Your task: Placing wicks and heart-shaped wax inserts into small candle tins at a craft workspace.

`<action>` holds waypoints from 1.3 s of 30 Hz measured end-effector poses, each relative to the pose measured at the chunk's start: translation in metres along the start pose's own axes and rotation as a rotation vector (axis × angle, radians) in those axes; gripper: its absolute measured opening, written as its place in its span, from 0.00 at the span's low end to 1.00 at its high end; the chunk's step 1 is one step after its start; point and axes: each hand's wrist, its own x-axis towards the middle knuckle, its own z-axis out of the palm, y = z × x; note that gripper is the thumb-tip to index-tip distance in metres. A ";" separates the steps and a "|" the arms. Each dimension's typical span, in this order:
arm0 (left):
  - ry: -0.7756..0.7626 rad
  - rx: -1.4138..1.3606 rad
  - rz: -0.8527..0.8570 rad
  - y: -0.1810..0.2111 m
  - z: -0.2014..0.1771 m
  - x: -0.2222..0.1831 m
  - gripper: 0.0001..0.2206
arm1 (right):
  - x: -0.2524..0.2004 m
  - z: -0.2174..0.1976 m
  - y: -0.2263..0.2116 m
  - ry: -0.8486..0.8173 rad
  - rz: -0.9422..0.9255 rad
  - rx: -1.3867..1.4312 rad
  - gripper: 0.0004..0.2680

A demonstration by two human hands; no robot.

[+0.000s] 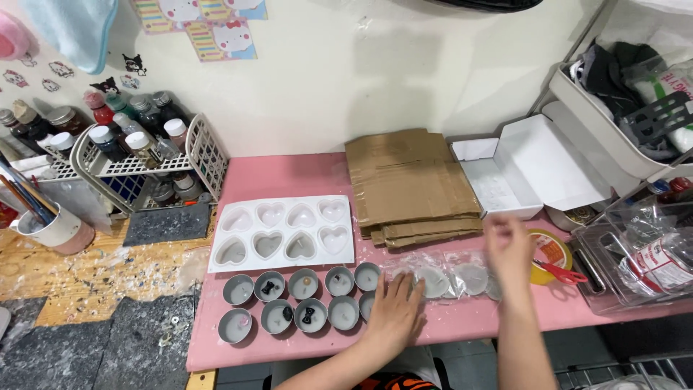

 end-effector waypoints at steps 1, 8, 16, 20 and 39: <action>0.000 0.000 0.001 0.000 0.000 0.000 0.34 | 0.034 0.008 0.024 0.001 0.000 -0.001 0.07; 0.109 -0.082 0.098 -0.001 -0.008 -0.004 0.31 | 0.203 0.084 0.145 -0.308 0.227 -0.567 0.22; 0.121 -0.120 0.046 -0.019 -0.028 -0.002 0.28 | 0.214 0.109 0.175 -0.235 0.408 -0.289 0.14; 0.109 -0.138 0.064 -0.018 -0.034 0.013 0.27 | 0.209 0.107 0.160 -0.284 0.257 -0.457 0.23; 0.117 -0.201 0.081 -0.033 -0.031 0.050 0.26 | 0.214 0.077 0.139 -0.158 0.220 0.079 0.15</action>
